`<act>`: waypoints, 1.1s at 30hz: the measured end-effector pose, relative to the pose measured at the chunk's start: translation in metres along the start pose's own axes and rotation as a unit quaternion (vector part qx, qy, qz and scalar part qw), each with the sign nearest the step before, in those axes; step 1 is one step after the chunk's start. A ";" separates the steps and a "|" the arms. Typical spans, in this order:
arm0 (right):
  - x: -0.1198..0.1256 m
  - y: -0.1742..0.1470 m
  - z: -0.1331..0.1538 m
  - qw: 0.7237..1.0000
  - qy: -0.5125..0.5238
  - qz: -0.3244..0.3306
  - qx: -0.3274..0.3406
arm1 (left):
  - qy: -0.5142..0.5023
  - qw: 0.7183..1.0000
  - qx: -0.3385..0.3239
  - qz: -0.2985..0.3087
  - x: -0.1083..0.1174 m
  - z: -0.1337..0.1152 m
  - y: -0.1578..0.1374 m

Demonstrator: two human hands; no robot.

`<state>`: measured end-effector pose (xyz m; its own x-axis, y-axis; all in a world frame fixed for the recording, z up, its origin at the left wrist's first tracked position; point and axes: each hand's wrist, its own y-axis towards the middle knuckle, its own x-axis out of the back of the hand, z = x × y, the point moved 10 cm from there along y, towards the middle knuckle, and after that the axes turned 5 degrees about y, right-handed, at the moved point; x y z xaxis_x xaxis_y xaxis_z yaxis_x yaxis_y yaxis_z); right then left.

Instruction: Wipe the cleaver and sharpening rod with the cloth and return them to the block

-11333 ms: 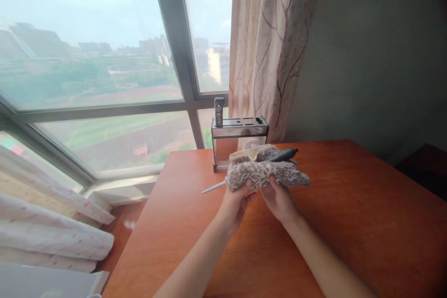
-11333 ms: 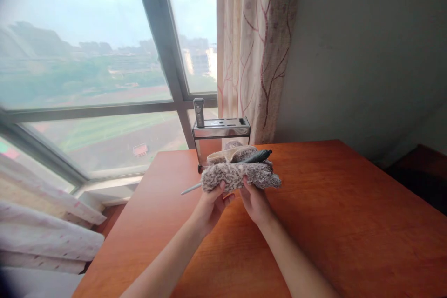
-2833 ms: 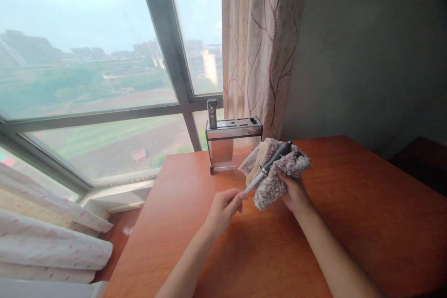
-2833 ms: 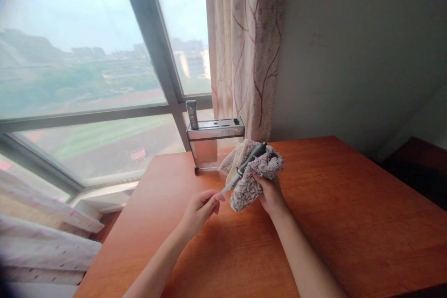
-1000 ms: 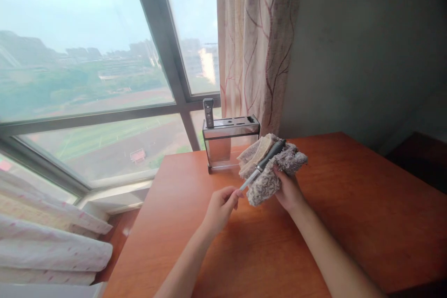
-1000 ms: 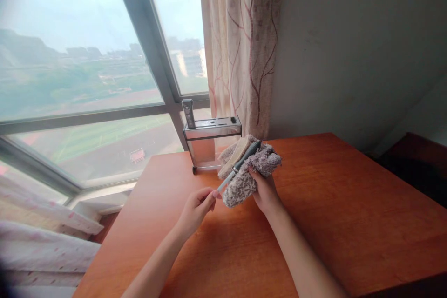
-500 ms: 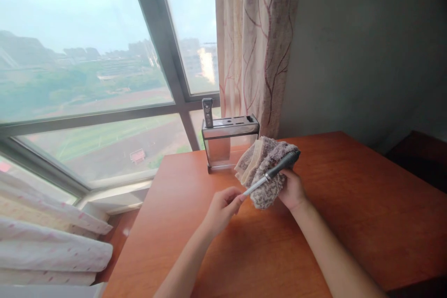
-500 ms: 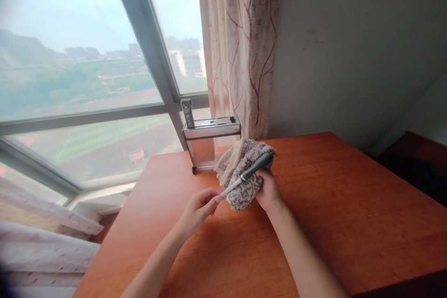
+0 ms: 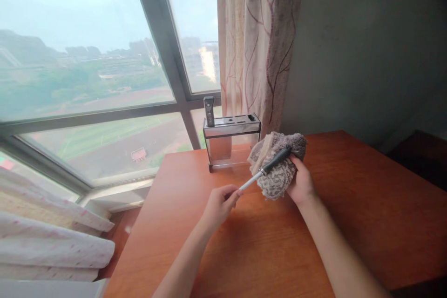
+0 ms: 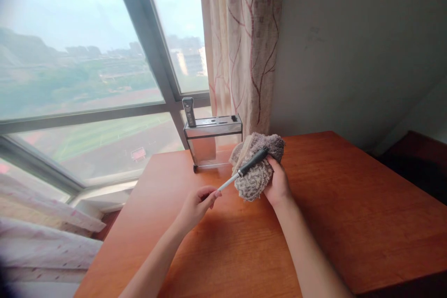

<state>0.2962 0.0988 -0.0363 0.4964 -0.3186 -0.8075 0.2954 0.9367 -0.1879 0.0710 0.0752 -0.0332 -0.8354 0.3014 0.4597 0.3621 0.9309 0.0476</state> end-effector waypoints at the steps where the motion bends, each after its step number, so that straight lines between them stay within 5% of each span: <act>1: 0.001 0.000 0.002 1.000 0.008 -0.004 0.002 | 0.002 1.000 -0.001 0.002 -0.001 0.000 0.000; 15: -0.006 -0.007 -0.029 0.995 -0.060 0.045 -0.064 | -0.053 0.996 0.013 -0.075 0.015 0.005 0.001; 26: 0.005 0.003 0.009 1.000 -0.015 0.010 0.017 | -0.018 1.000 0.022 0.010 0.005 0.009 0.002; 33: -0.002 -0.001 -0.011 0.999 -0.036 0.034 -0.022 | -0.036 0.999 0.024 0.012 0.005 0.003 0.002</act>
<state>0.2860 0.1001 -0.0404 0.5719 -0.2619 -0.7774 0.2232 0.9616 -0.1598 0.0656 0.0792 -0.0337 -0.8551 0.3365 0.3945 0.3635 0.9316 -0.0069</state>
